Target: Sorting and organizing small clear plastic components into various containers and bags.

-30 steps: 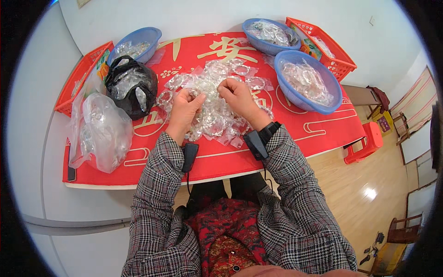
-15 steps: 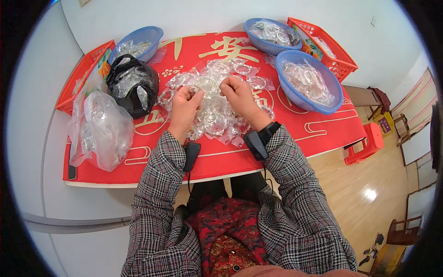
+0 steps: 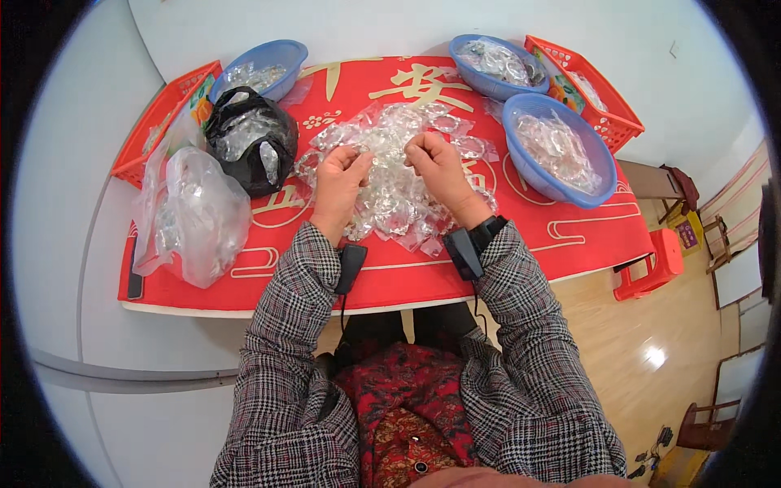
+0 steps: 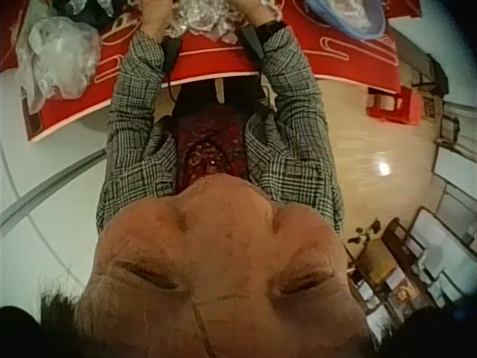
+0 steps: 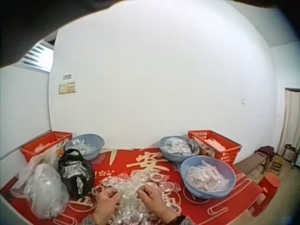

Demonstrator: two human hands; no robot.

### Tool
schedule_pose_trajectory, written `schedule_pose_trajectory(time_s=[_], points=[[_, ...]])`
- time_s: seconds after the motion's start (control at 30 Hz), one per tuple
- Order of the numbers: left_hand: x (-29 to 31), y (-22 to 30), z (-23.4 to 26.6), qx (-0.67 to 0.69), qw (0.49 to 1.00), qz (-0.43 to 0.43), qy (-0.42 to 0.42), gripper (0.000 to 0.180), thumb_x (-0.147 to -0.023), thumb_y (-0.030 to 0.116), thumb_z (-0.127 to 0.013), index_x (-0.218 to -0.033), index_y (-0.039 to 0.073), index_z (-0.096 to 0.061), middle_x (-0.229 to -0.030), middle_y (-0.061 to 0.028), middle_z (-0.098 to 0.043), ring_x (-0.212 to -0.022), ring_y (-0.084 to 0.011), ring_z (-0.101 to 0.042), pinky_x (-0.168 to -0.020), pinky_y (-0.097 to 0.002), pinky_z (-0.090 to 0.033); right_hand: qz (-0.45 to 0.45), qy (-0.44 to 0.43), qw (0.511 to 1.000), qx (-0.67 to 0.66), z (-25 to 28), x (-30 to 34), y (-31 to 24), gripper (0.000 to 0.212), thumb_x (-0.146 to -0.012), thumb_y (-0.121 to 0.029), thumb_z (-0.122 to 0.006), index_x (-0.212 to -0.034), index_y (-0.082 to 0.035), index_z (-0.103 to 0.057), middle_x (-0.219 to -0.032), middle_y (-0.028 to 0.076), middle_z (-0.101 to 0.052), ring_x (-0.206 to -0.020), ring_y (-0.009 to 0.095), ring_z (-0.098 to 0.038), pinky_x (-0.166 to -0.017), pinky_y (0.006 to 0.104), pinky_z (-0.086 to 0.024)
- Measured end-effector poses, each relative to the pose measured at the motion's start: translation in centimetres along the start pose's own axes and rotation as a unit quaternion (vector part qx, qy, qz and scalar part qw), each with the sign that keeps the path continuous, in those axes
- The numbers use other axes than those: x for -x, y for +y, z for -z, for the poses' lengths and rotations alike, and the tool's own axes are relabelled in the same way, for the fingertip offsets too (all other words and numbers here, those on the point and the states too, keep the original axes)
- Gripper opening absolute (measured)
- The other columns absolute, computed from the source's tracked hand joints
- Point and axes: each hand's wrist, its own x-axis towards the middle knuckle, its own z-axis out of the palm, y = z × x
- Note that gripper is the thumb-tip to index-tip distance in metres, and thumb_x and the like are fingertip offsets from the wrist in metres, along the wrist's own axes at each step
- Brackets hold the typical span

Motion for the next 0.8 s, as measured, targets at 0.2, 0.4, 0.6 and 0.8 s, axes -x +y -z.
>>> schedule_pose_trajectory(time_s=[0.2, 0.4, 0.6, 0.8], points=[[0.05, -0.14, 0.04, 0.01, 1.0, 0.001, 0.011, 0.013, -0.08, 0.013, -0.063, -0.084, 0.003, -0.055, -0.065, 0.0022, -0.052, -0.052, -0.0045, -0.045, -0.047, -0.0182, -0.036, -0.005, -0.002, 1.0, 0.001, 0.13, -0.17, 0.43, 0.012, -0.085, -0.014, -0.053, -0.078, -0.004, -0.053, -0.067, -0.001, -0.054, -0.058, 0.004, -0.046, -0.053, 0.0189, -0.038], [-0.02, -0.14, 0.15, 0.016, 1.0, -0.001, -0.004, 0.015, -0.08, 0.013, -0.063, -0.085, 0.002, -0.054, -0.065, 0.0019, -0.051, -0.051, -0.0043, -0.045, -0.047, -0.0181, -0.037, -0.005, 0.003, 1.0, 0.014, 0.17, -0.17, 0.42, 0.012, -0.084, -0.014, -0.054, -0.077, -0.004, -0.054, -0.066, -0.001, -0.053, -0.058, 0.004, -0.046, -0.052, 0.019, -0.038], [0.11, -0.06, -0.03, 0.014, 1.0, 0.003, 0.002, 0.011, -0.08, 0.012, -0.062, -0.082, 0.005, -0.054, -0.065, 0.0029, -0.052, -0.051, -0.0045, -0.045, -0.048, -0.0181, -0.036, -0.005, 0.005, 1.0, 0.024, 0.25, -0.08, 0.04, 0.013, -0.083, -0.014, -0.054, -0.077, -0.003, -0.055, -0.066, -0.001, -0.053, -0.058, 0.005, -0.046, -0.052, 0.0196, -0.038], [0.18, -0.27, 0.06, 0.009, 1.0, -0.001, 0.009, 0.009, -0.08, 0.012, -0.062, -0.081, 0.006, -0.055, -0.064, 0.0035, -0.052, -0.052, -0.0048, -0.046, -0.048, -0.0183, -0.036, 0.01, 0.013, 1.0, 0.021, 0.32, -0.22, 0.43, 0.013, -0.083, -0.015, -0.054, -0.077, -0.003, -0.054, -0.066, -0.001, -0.053, -0.058, 0.005, -0.046, -0.053, 0.02, -0.038]])
